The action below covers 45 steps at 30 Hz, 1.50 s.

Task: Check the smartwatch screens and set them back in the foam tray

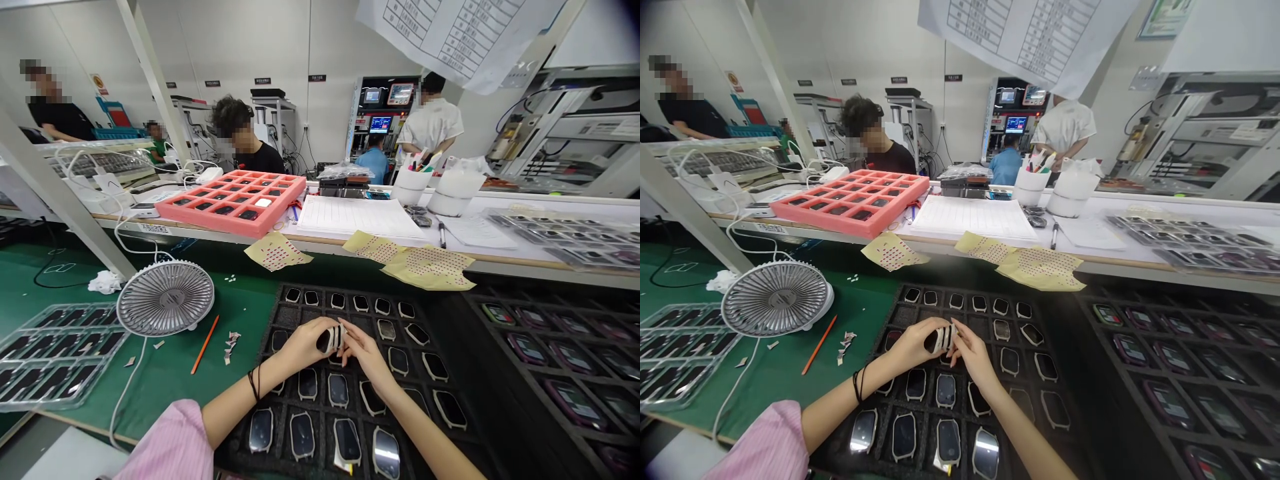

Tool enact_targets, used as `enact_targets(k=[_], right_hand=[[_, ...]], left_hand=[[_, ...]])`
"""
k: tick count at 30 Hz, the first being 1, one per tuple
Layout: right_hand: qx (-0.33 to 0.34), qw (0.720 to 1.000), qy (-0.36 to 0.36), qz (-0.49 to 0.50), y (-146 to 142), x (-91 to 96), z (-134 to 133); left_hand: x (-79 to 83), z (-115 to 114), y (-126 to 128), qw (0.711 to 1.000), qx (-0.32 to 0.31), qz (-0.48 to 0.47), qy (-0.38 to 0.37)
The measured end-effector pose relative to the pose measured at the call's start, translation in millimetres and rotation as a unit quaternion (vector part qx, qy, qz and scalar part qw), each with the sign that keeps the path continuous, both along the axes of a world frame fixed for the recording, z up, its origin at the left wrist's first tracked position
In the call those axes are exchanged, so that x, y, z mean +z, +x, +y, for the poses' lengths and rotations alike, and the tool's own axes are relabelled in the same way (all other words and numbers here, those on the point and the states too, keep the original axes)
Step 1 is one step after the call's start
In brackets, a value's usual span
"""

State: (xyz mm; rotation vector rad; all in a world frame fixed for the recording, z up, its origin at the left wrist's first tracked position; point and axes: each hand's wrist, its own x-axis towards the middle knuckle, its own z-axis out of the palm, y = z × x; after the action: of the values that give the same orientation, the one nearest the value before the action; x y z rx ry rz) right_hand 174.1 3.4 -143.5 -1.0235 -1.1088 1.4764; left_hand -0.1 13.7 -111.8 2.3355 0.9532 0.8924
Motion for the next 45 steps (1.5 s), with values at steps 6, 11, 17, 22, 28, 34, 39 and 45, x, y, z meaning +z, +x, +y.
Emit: enact_targets(k=[6,11,17,22,28,34,39,45], right_hand=[[-0.003,1.0,0.015,-0.015,-3.8,5.3,-6.6],[0.004,1.0,-0.003,0.026,-2.0,16.7,-3.9],[0.081,0.991,-0.057,0.087,-1.8,23.3,-7.4],[0.175,0.975,-0.1,0.088,3.4,19.5,-8.4],[0.166,0.976,-0.119,0.069,5.3,19.3,-5.4],[0.122,0.983,-0.112,0.08,-4.2,14.8,-7.2],[0.093,0.984,-0.117,0.094,-6.6,17.4,-9.0],[0.068,0.985,-0.123,0.097,-8.7,17.0,-12.4]], left_hand=[[-2.1,0.8,-0.4,1.0,0.001,-0.017,-0.026],[1.3,-0.8,-2.2,0.998,0.008,-0.063,-0.029],[4.3,-7.6,-0.5,0.993,0.012,-0.113,-0.023],[4.9,-12.2,0.3,0.994,0.009,-0.105,-0.042],[6.2,-13.4,1.1,0.99,-0.056,-0.104,-0.074],[4.0,-12.0,0.2,0.988,-0.053,-0.113,-0.086],[-0.5,-11.1,2.1,0.986,-0.07,-0.13,-0.07],[-1.5,-13.0,1.8,0.982,-0.09,-0.145,-0.082]])
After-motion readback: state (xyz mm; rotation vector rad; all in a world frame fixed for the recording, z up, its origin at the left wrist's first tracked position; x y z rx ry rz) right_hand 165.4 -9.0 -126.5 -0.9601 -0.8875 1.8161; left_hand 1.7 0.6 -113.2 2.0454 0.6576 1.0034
